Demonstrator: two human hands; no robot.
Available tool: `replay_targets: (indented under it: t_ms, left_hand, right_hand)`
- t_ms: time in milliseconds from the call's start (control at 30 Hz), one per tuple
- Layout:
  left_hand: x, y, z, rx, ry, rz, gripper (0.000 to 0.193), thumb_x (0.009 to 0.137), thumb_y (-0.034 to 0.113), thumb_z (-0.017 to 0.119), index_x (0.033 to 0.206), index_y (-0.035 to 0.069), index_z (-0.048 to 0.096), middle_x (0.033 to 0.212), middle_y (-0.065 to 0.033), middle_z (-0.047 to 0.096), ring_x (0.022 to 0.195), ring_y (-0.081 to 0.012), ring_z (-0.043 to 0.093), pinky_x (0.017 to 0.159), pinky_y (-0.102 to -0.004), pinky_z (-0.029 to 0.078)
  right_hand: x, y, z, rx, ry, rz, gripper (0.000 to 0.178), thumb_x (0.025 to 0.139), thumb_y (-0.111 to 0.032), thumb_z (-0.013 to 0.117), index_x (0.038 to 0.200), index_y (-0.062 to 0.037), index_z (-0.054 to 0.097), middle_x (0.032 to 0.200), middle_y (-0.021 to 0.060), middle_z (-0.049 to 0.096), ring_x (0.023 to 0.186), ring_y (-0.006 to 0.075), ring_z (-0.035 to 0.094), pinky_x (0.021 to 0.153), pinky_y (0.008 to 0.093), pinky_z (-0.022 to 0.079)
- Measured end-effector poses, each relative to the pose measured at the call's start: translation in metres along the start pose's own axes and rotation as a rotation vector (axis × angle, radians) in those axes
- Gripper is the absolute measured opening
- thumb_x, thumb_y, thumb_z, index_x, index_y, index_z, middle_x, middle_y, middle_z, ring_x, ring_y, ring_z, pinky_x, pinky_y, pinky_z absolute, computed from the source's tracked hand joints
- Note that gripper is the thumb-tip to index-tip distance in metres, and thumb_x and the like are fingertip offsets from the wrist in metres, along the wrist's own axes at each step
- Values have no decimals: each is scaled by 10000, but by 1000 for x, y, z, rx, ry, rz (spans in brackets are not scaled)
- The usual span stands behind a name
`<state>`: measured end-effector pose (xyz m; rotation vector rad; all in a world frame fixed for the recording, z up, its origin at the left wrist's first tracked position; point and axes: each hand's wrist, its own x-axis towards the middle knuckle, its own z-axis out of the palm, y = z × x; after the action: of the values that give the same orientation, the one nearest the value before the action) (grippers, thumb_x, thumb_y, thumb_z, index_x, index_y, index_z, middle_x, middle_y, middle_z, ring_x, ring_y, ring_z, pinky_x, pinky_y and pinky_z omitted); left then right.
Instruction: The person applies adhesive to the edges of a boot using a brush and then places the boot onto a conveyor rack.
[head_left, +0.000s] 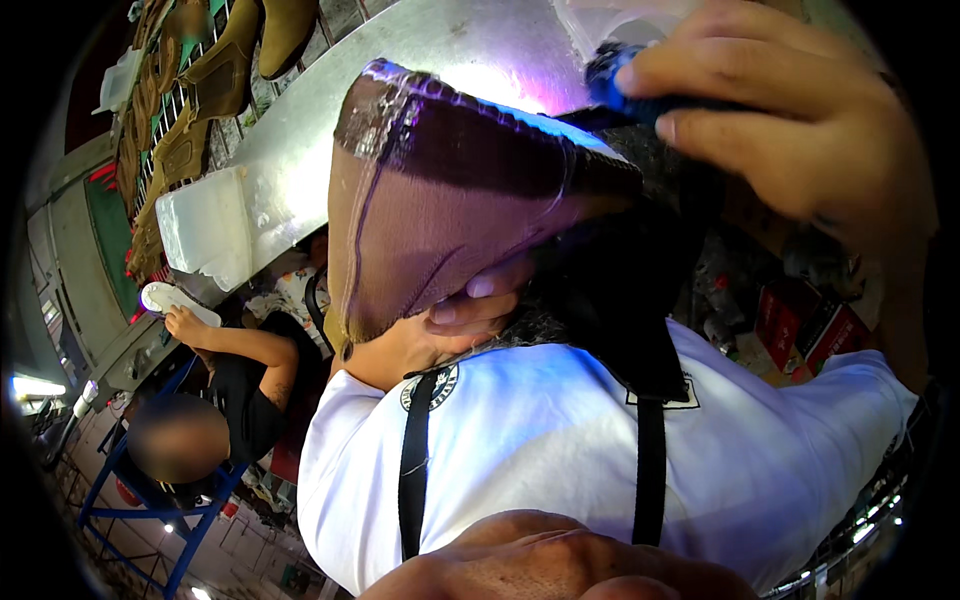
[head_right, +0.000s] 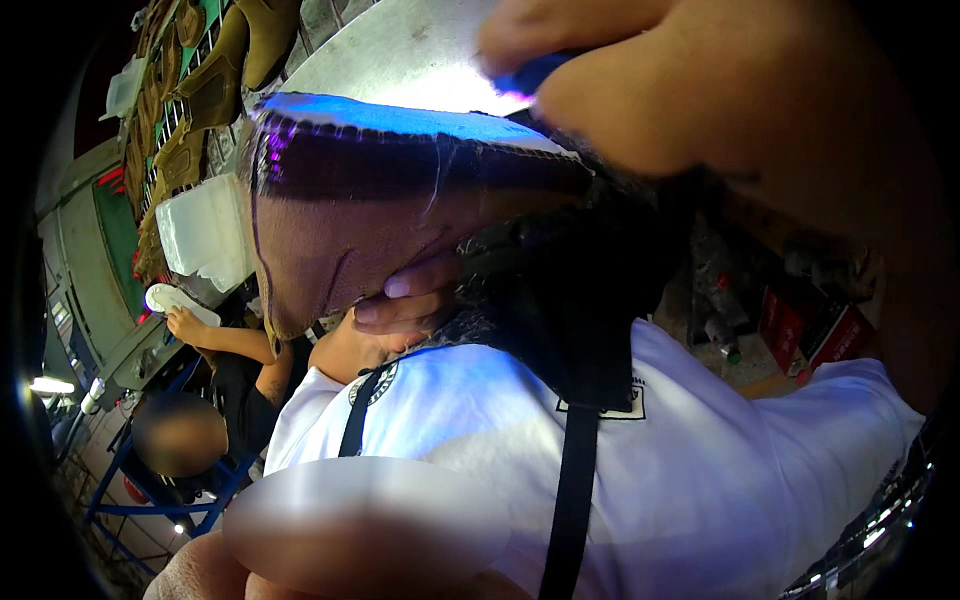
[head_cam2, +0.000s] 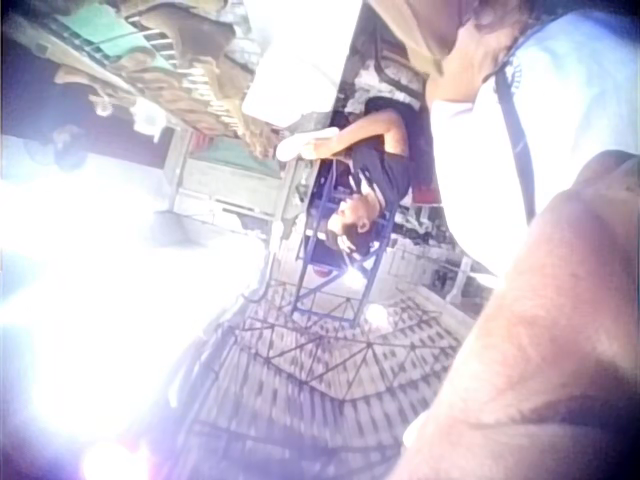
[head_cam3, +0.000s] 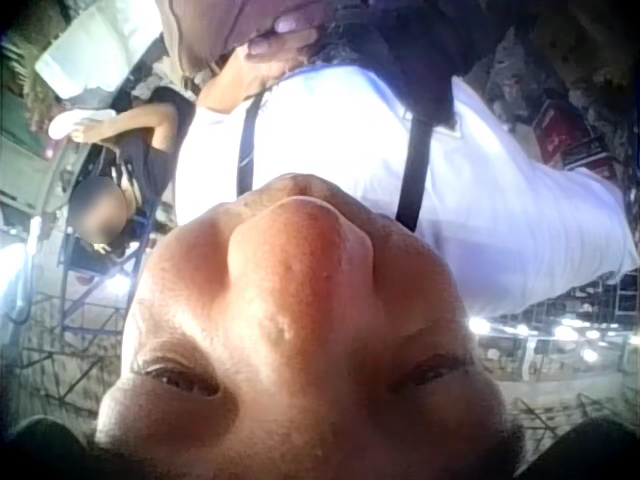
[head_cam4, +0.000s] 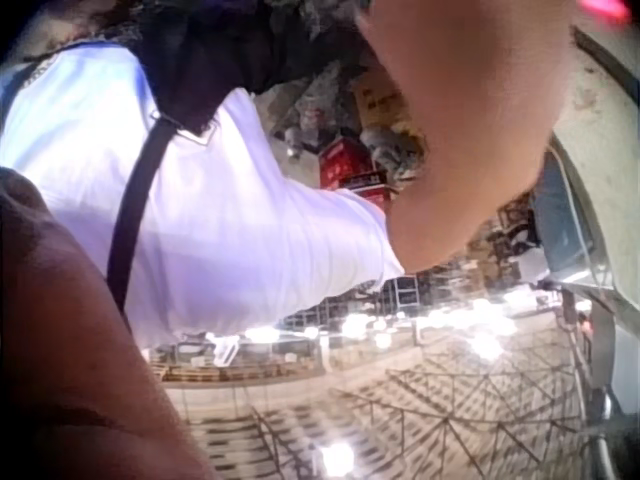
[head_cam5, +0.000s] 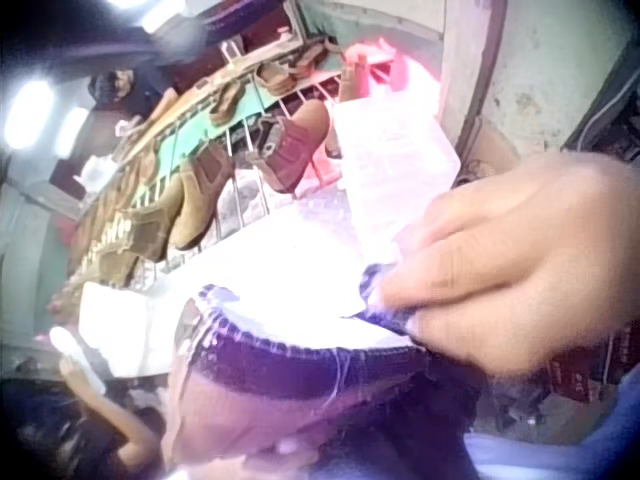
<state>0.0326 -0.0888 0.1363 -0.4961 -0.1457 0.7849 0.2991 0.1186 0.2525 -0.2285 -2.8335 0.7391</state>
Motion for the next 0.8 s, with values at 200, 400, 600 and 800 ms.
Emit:
replay_targets:
  t_ms: [200,400,600,800]
  left_hand:
    - [7,37,26,355,116,125,599,1032,328,495,1505,-15,361,1084,-187,561,840,-221,598,653,-313,492]
    - [-13,122,67,2291,538,832,594,1016,317,512,1493,-13,389,1164,-196,577,944,-242,615,764,-343,508]
    - [-39,219,51,2961,655,914,588,999,307,530,1481,-11,418,1244,-204,594,1047,-264,632,874,-372,523]
    - [-48,233,96,3214,352,1160,576,940,238,605,1445,-10,480,1339,-190,611,1162,-280,641,989,-400,516]
  right_hand:
    - [-60,21,10,146,319,309,337,837,127,671,1143,3,742,1293,186,681,1072,291,714,875,352,586]
    - [-94,55,106,599,1019,214,366,838,170,658,1193,85,691,1314,326,614,1227,407,618,937,467,600]
    - [-89,62,156,678,1228,147,303,908,73,650,1209,92,674,1342,369,570,1226,451,609,873,503,635]
    - [-103,75,162,685,1142,165,302,938,32,640,1236,67,670,1373,348,564,1295,452,559,897,535,618]
